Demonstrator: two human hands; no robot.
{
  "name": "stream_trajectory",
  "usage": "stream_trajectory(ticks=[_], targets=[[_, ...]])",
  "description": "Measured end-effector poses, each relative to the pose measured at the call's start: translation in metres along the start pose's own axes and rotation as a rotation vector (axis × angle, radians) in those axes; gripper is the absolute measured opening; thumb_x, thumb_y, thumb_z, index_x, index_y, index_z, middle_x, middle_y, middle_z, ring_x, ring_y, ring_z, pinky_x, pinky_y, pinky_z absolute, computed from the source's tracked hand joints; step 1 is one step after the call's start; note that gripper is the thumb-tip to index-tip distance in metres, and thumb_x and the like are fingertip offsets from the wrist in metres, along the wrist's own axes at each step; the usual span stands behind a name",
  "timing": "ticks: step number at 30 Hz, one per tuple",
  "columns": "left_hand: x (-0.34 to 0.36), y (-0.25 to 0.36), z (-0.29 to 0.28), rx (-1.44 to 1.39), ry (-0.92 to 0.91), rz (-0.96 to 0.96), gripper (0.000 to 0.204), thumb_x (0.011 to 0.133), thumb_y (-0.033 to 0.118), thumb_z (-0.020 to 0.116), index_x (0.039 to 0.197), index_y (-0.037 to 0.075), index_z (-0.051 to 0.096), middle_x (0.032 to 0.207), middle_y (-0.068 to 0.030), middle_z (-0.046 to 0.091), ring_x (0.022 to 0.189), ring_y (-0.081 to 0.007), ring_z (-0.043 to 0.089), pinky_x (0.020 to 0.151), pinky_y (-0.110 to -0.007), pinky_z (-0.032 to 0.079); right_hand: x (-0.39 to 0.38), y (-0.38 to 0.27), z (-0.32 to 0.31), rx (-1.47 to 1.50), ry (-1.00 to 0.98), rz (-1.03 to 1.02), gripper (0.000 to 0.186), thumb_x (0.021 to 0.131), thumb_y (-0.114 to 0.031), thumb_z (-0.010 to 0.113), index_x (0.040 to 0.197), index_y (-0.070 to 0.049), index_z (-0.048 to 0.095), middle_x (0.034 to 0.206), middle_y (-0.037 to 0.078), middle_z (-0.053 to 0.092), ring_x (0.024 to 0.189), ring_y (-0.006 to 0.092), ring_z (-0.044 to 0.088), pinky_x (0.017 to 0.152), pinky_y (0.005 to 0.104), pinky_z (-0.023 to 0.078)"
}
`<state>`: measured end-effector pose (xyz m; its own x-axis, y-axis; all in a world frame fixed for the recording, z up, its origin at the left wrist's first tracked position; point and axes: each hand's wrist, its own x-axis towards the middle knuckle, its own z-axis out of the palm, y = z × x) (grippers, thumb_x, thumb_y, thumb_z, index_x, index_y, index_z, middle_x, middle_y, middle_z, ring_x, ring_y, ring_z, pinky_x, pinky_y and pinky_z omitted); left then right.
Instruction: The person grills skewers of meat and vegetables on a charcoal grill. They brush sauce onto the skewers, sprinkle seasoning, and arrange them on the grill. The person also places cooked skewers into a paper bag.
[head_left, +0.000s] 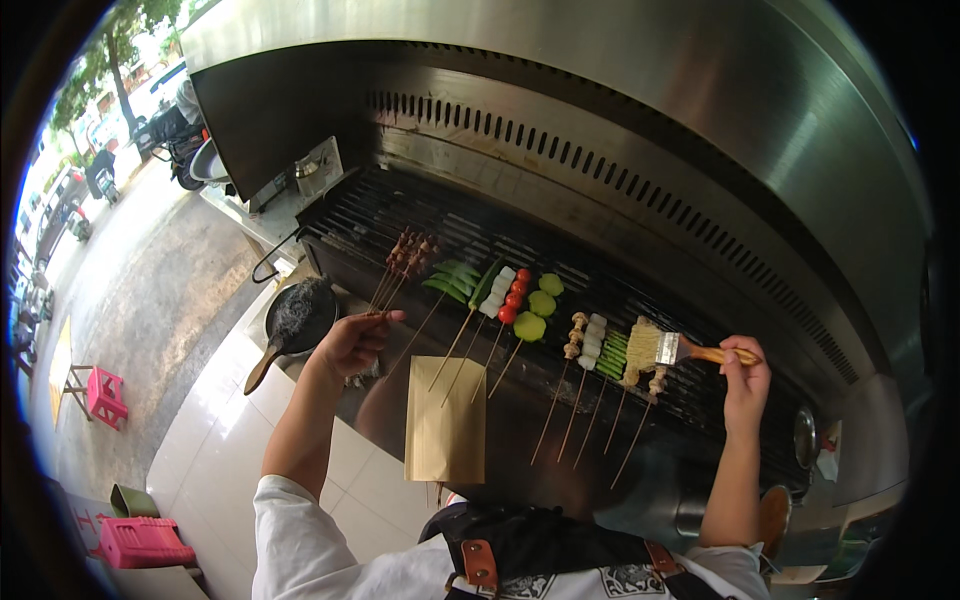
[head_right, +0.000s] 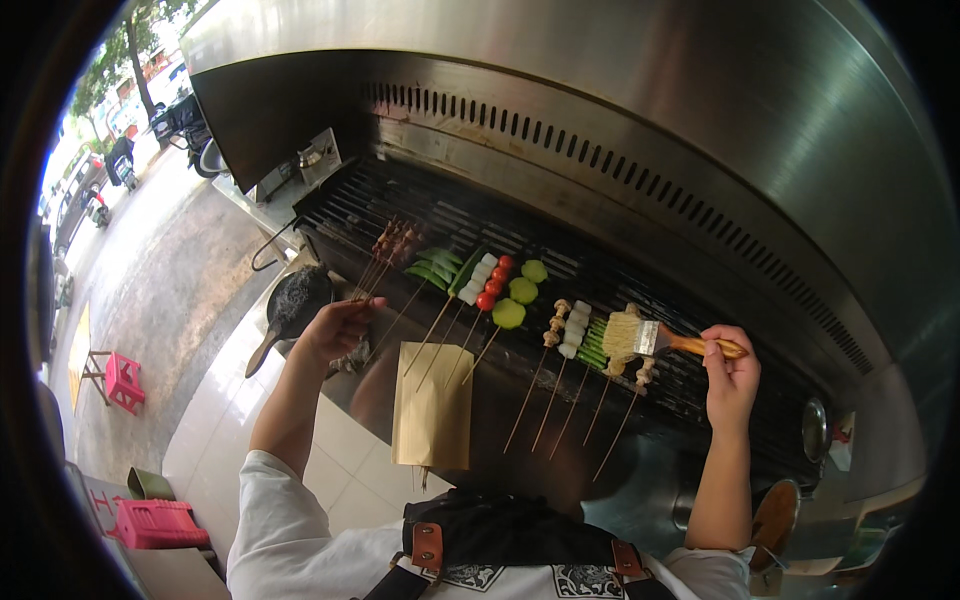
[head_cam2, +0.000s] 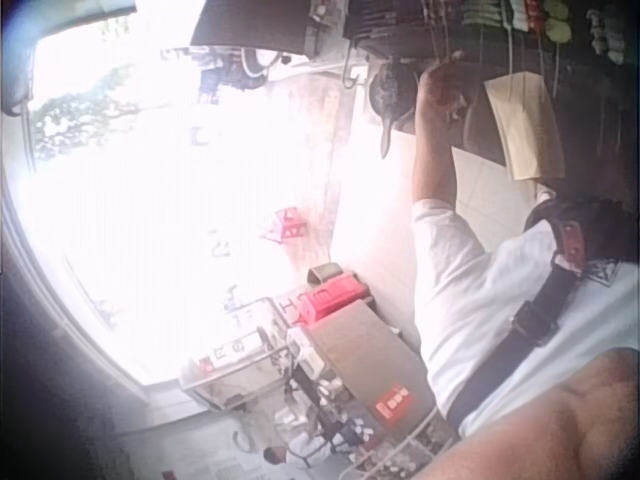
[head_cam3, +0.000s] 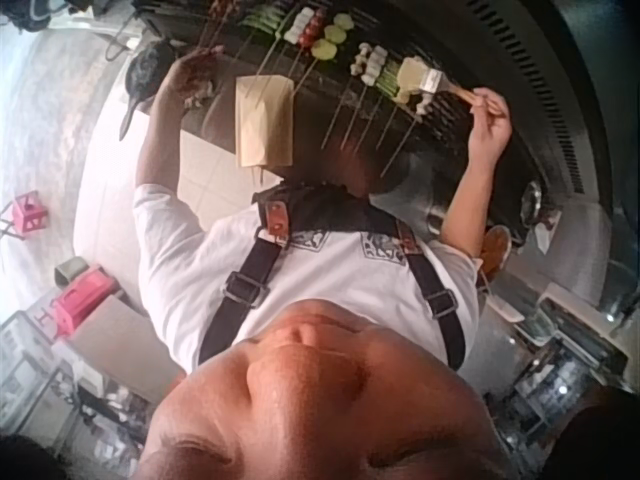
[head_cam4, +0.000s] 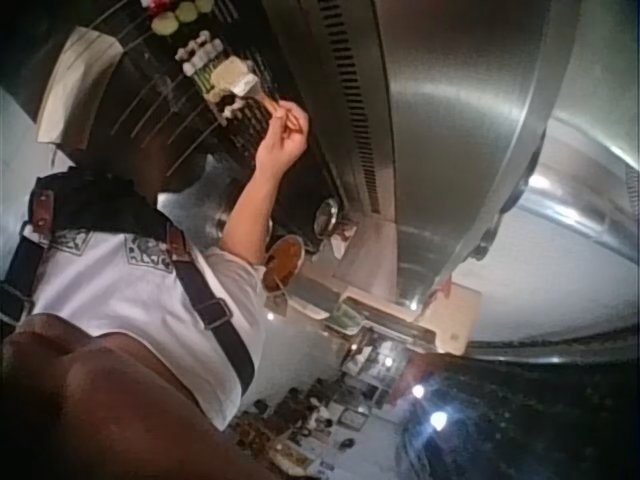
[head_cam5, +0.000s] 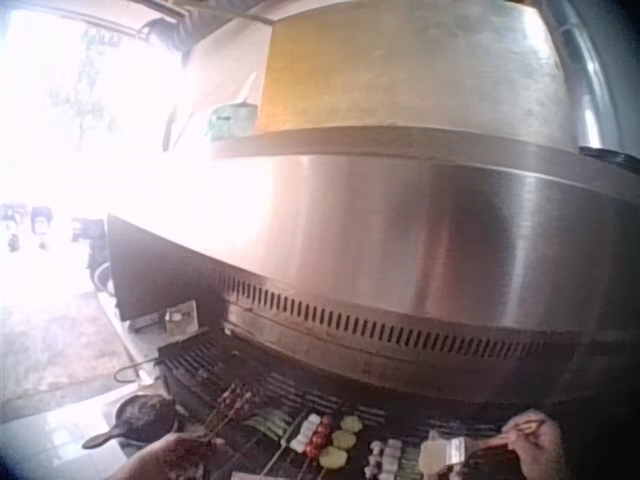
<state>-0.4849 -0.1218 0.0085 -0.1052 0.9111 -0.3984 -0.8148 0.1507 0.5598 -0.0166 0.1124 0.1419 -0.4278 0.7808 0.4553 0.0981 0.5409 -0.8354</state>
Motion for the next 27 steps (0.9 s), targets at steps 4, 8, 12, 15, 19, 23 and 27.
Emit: stream_trajectory(ticks=[4,8,12,15,19,23,27], targets=[[-0.004,-0.001,0.001,0.199,0.091,0.099,0.023,0.096,0.021,0.048,0.109,0.006,0.059,0.064,0.0083,0.037,0.050,-0.0016,0.031,0.039,-0.015,0.022,-0.001,-0.002,0.000,-0.025,0.002,0.017,0.006,0.090,-0.007,0.053,0.092,-0.003,0.057,0.088,0.000,0.054,0.069,0.0052,0.044,0.063,0.0186,0.037],[-0.003,-0.009,0.003,0.457,0.323,0.291,0.023,0.096,0.028,0.049,0.106,0.011,0.061,0.063,0.0075,0.037,0.049,-0.0031,0.034,0.040,-0.018,0.024,-0.002,-0.001,0.000,-0.021,0.004,0.016,0.007,0.090,-0.007,0.052,0.092,-0.003,0.057,0.088,0.000,0.054,0.069,0.0052,0.044,0.064,0.0185,0.036],[0.004,-0.007,0.000,0.471,0.377,0.327,0.022,0.096,0.030,0.048,0.103,0.013,0.062,0.063,0.0069,0.038,0.049,-0.0036,0.034,0.041,-0.019,0.025,-0.003,-0.004,0.001,0.014,0.005,0.017,0.006,0.090,-0.006,0.052,0.092,-0.003,0.057,0.088,0.001,0.054,0.070,0.0052,0.044,0.063,0.0185,0.036],[0.009,-0.004,-0.007,0.482,0.356,0.284,0.023,0.097,0.030,0.047,0.103,0.013,0.062,0.063,0.0068,0.038,0.048,-0.0038,0.034,0.041,-0.020,0.025,-0.003,-0.008,0.002,-0.007,0.005,0.017,0.006,0.089,-0.005,0.053,0.092,-0.003,0.057,0.090,0.001,0.054,0.070,0.0052,0.044,0.063,0.0186,0.037],[0.011,0.001,-0.025,0.383,0.180,0.289,0.025,0.098,0.027,0.045,0.110,0.009,0.058,0.059,0.0068,0.036,0.045,-0.0028,0.034,0.038,-0.018,0.026,-0.008,-0.011,-0.006,-0.028,0.069,-0.024,0.006,0.090,-0.005,0.054,0.094,-0.004,0.059,0.086,-0.001,0.057,0.068,0.0019,0.045,0.061,0.0165,0.036],[0.002,0.009,-0.030,0.742,0.424,0.290,0.028,0.096,0.028,0.049,0.112,0.008,0.058,0.073,0.0013,0.052,0.063,-0.0071,0.049,0.054,-0.021,0.040,-0.020,-0.011,-0.037,-0.073,0.194,-0.023,0.007,0.090,-0.006,0.055,0.095,-0.003,0.059,0.085,-0.002,0.057,0.068,0.0018,0.045,0.060,0.0162,0.036],[-0.023,-0.019,0.020,1.559,0.769,1.148,0.030,0.094,0.018,0.052,0.119,0.002,0.052,0.091,-0.0077,0.057,0.083,-0.0169,0.057,0.071,-0.028,0.046,-0.041,-0.009,-0.070,-0.164,0.305,0.025,0.010,0.090,-0.009,0.056,0.096,-0.003,0.061,0.082,-0.003,0.056,0.066,0.0015,0.044,0.058,0.0158,0.036]])
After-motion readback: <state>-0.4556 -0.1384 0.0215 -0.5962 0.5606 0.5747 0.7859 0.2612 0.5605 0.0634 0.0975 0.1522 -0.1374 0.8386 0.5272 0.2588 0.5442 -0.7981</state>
